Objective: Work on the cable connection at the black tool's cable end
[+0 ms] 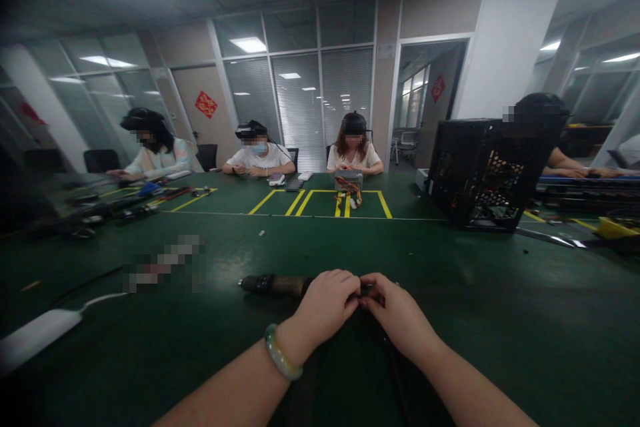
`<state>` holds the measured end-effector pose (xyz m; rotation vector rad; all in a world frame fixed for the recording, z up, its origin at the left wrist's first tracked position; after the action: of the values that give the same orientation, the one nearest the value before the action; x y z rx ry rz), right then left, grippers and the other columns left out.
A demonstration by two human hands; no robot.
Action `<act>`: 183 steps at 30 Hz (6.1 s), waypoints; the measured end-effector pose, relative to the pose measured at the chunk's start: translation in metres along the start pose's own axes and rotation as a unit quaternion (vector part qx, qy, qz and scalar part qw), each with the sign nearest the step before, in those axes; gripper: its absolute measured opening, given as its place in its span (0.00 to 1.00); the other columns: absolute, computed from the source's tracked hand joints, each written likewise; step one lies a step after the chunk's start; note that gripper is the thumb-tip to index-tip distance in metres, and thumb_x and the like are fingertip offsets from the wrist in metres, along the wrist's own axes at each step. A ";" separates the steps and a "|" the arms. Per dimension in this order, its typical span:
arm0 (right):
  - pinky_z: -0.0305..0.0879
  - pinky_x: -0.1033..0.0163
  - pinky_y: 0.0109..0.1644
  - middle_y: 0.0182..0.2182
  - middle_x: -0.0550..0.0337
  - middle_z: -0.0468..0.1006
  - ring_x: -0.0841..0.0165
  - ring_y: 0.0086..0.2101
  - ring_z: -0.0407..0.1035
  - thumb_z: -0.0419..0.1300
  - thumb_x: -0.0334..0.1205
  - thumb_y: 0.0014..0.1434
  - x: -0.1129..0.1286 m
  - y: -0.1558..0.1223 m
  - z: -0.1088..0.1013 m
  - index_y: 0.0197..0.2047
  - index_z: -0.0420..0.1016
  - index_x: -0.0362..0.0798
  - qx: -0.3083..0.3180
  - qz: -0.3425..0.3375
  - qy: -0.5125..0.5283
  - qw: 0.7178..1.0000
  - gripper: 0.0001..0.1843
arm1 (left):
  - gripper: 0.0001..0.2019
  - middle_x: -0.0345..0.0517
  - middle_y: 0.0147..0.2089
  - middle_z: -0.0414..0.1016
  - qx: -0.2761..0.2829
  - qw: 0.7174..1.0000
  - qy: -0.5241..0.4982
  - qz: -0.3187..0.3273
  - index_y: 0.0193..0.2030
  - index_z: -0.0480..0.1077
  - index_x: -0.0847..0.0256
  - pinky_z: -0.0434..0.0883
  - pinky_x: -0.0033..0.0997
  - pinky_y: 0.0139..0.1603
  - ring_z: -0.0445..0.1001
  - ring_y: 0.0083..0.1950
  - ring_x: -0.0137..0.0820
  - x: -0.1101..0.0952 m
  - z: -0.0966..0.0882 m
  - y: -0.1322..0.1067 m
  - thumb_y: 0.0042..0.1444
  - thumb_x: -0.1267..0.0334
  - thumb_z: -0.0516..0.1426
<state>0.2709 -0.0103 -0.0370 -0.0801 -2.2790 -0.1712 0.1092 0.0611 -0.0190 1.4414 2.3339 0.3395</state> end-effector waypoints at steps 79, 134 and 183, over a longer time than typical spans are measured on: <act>0.63 0.64 0.35 0.32 0.62 0.80 0.65 0.33 0.73 0.55 0.49 0.60 0.002 0.001 -0.005 0.36 0.75 0.51 0.012 0.038 -0.047 0.998 0.13 | 0.06 0.40 0.42 0.73 -0.011 0.999 -0.016 -0.049 0.42 0.69 0.56 0.65 0.35 0.45 0.70 0.45 0.34 0.009 -0.005 -0.003 0.59 0.60 0.57; 0.63 0.64 0.36 0.33 0.63 0.80 0.66 0.33 0.73 0.56 0.48 0.61 -0.006 0.002 -0.003 0.36 0.74 0.51 0.009 0.020 -0.032 0.999 0.11 | 0.05 0.39 0.42 0.72 -0.004 0.999 -0.010 -0.030 0.41 0.70 0.55 0.65 0.35 0.46 0.70 0.45 0.33 0.010 -0.005 -0.002 0.60 0.61 0.56; 0.63 0.65 0.33 0.34 0.61 0.80 0.66 0.33 0.73 0.55 0.48 0.61 -0.004 0.001 -0.003 0.37 0.74 0.51 0.014 0.029 -0.030 0.999 0.12 | 0.08 0.41 0.43 0.72 0.012 0.999 -0.002 -0.044 0.45 0.68 0.56 0.66 0.36 0.47 0.70 0.45 0.34 0.008 -0.010 -0.003 0.59 0.61 0.56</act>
<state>0.2761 -0.0093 -0.0379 -0.1384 -2.3362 -0.1081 0.0995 0.0672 -0.0129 1.3440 2.3959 0.2855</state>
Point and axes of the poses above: each hand's wrist, its own y-axis towards the middle knuckle, its own z-axis out of the palm, x = y × z, the point moved 1 cm from there along y, towards the middle knuckle
